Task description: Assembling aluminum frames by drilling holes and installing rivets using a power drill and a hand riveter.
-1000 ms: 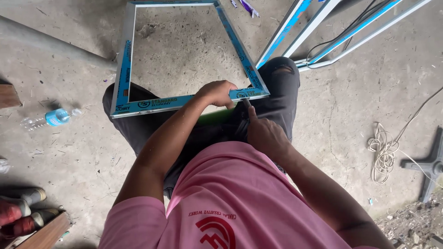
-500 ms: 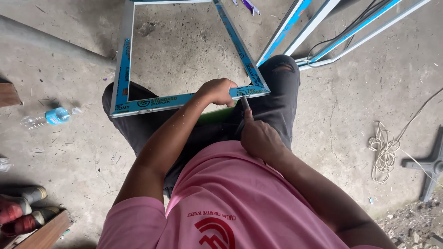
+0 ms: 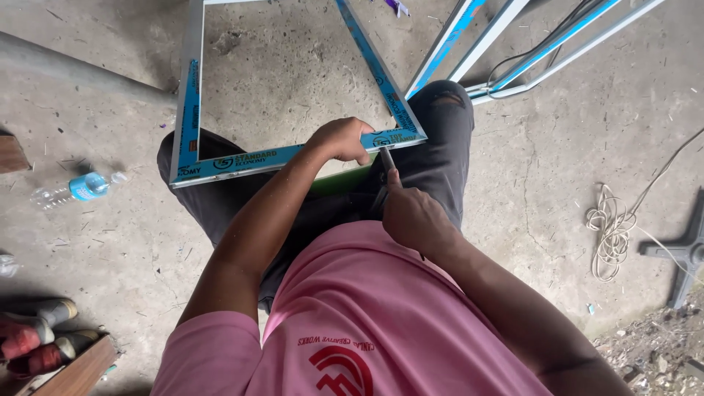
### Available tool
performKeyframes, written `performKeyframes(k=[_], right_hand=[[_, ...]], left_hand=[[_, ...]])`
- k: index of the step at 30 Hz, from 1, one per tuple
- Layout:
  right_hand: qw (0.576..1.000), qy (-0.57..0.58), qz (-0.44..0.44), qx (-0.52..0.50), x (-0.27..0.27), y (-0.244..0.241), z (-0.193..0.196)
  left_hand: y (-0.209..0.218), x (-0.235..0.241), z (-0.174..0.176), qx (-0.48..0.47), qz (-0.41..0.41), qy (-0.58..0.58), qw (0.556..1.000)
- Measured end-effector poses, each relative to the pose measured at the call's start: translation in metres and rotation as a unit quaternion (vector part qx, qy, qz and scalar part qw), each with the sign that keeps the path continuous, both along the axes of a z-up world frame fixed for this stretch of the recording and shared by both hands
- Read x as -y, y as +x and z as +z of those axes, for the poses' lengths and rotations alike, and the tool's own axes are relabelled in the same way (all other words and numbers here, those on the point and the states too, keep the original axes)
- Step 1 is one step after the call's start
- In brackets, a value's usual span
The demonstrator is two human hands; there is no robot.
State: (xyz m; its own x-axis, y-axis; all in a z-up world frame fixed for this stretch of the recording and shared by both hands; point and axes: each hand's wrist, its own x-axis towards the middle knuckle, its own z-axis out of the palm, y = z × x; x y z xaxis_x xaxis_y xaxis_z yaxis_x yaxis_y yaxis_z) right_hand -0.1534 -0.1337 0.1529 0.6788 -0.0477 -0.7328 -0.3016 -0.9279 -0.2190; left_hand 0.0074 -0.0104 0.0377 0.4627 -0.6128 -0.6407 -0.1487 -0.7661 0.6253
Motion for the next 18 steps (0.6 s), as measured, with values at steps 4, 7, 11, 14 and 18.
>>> performKeyframes(k=[4,7,11,14,18], right_hand=[[0.999,-0.006,-0.009,0.031,0.005,0.005,-0.027],[1.0,0.01,-0.003,0.016,0.003,0.011,0.005],[1.0,0.013,-0.016,0.015,0.014,0.007,0.0],[1.0,0.018,-0.004,0.024,0.02,0.003,-0.003],[1.0,0.011,0.004,0.009,0.022,-0.006,-0.005]], left_hand=[[-0.004,-0.002,-0.014,-0.005,-0.008,0.012,1.0],[-0.001,-0.001,-0.022,-0.003,-0.008,-0.007,1.0],[-0.004,-0.004,0.001,0.004,-0.004,-0.003,1.0],[-0.002,-0.002,-0.005,0.0,-0.007,-0.002,1.0],[-0.001,-0.002,-0.013,0.0,0.0,-0.011,1.0]])
